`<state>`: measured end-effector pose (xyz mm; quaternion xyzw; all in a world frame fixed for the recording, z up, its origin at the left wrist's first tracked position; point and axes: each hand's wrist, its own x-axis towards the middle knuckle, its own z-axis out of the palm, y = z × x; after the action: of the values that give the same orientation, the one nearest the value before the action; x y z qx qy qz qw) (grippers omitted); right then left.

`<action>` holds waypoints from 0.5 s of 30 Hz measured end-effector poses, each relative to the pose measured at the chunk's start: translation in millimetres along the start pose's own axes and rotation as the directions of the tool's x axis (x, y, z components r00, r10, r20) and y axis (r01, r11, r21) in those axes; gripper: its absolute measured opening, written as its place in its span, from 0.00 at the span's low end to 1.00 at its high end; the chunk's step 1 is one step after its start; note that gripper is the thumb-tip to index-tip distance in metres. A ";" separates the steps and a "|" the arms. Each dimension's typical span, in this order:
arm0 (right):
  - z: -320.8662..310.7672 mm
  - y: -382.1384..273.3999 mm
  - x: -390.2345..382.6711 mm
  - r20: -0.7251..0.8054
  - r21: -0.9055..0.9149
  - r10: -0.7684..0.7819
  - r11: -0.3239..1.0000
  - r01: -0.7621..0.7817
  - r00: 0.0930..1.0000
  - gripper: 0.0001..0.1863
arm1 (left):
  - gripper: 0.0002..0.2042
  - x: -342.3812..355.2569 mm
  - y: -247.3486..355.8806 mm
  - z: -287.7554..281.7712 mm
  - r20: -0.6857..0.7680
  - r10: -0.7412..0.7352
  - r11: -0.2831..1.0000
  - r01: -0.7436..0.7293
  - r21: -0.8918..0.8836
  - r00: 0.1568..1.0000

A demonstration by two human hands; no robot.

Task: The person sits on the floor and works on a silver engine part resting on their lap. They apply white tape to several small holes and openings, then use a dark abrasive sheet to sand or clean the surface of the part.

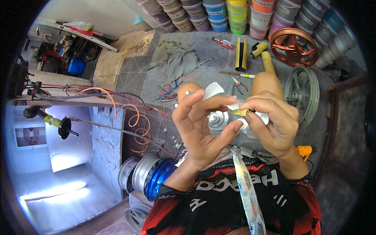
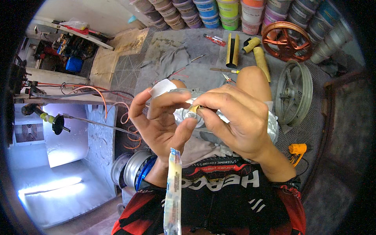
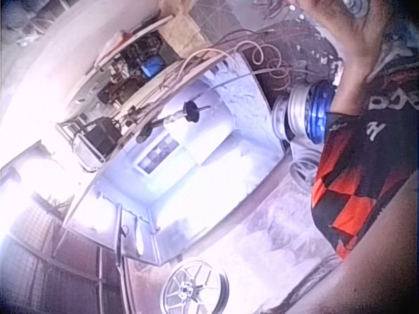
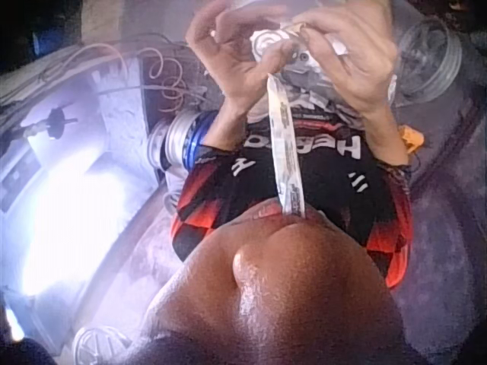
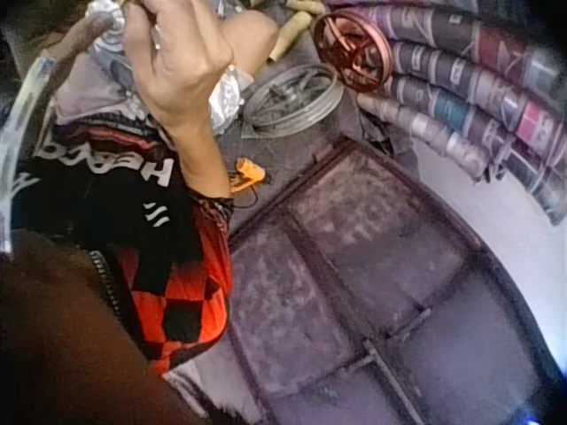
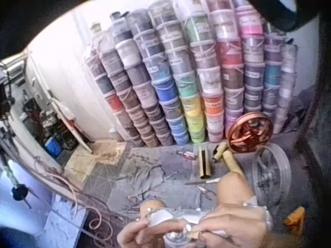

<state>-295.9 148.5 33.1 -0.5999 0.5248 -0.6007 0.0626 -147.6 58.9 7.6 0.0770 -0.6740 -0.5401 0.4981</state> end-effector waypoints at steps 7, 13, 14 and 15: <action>-1.5 2.5 0.0 0.045 0.173 0.045 0.984 -0.052 0.998 0.08 | 0.41 -0.6 8.4 -4.6 -0.001 -0.105 0.988 0.104 -0.112 0.995; 11.2 8.3 -3.9 0.025 0.433 0.128 0.892 -0.126 0.992 0.09 | 0.40 -4.8 7.4 -5.7 -0.036 0.038 0.997 -0.035 0.074 0.999; 14.1 10.3 -4.8 0.015 0.513 0.152 0.847 -0.138 0.988 0.10 | 0.40 -4.9 6.4 -3.7 -0.056 0.090 0.990 -0.083 0.113 0.994; 16.4 15.2 -7.5 0.006 0.528 0.138 0.841 -0.120 0.990 0.10 | 0.40 -4.4 7.2 -5.5 -0.027 0.052 0.990 -0.048 0.131 0.998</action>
<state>-289.4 138.0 13.1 -0.5131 0.3800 -0.7257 0.2563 -138.2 61.0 10.4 0.1009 -0.7019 -0.4811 0.5155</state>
